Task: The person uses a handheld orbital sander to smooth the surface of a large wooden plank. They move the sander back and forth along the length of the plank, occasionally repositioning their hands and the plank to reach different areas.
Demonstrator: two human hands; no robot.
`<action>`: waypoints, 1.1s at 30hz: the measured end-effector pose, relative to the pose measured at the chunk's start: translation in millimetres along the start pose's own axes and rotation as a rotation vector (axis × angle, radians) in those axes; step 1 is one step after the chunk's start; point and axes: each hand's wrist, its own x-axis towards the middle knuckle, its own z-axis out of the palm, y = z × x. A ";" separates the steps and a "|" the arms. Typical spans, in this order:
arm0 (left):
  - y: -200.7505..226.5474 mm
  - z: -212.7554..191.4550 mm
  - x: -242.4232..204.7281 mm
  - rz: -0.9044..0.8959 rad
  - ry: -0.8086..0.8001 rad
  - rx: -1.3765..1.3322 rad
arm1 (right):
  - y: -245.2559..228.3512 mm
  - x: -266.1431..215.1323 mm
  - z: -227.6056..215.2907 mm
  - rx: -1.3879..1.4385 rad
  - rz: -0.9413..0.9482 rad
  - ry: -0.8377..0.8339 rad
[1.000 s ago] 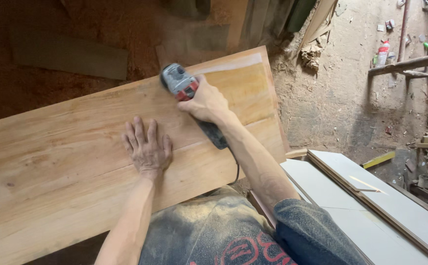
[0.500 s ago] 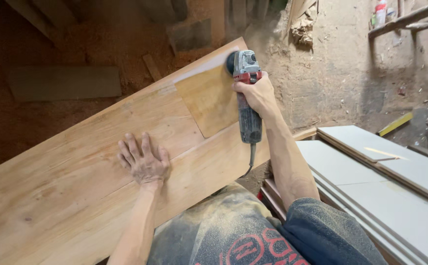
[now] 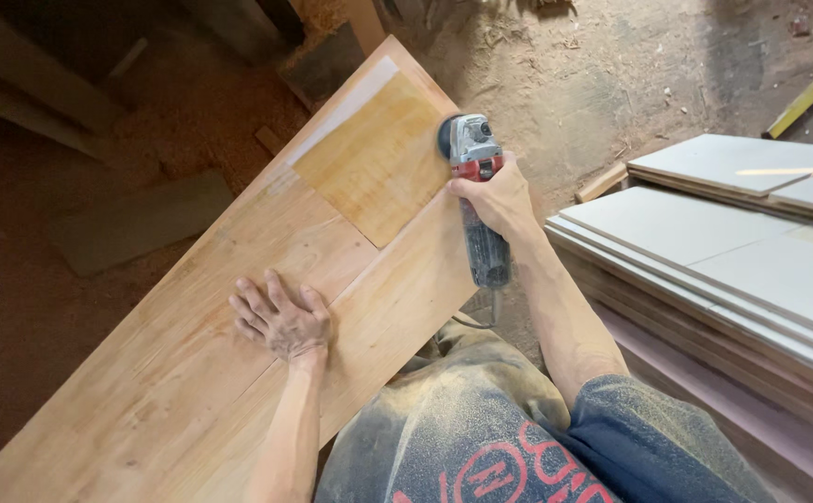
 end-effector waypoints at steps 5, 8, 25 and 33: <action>-0.4 -2.8 0.2 0.004 -0.022 -0.009 | 25.2 -40.4 6.1 -0.091 -0.055 -0.045; -0.3 -2.7 -1.8 0.009 -0.045 -0.023 | 27.9 -80.7 19.9 -0.256 -0.006 -0.195; -13.8 -19.0 -7.0 0.095 -0.253 -0.059 | 78.1 -55.4 -41.1 -0.185 -0.052 -0.047; -19.1 -21.1 -12.5 0.117 -0.241 -0.096 | 93.1 -124.5 -26.2 -0.283 -0.009 -0.185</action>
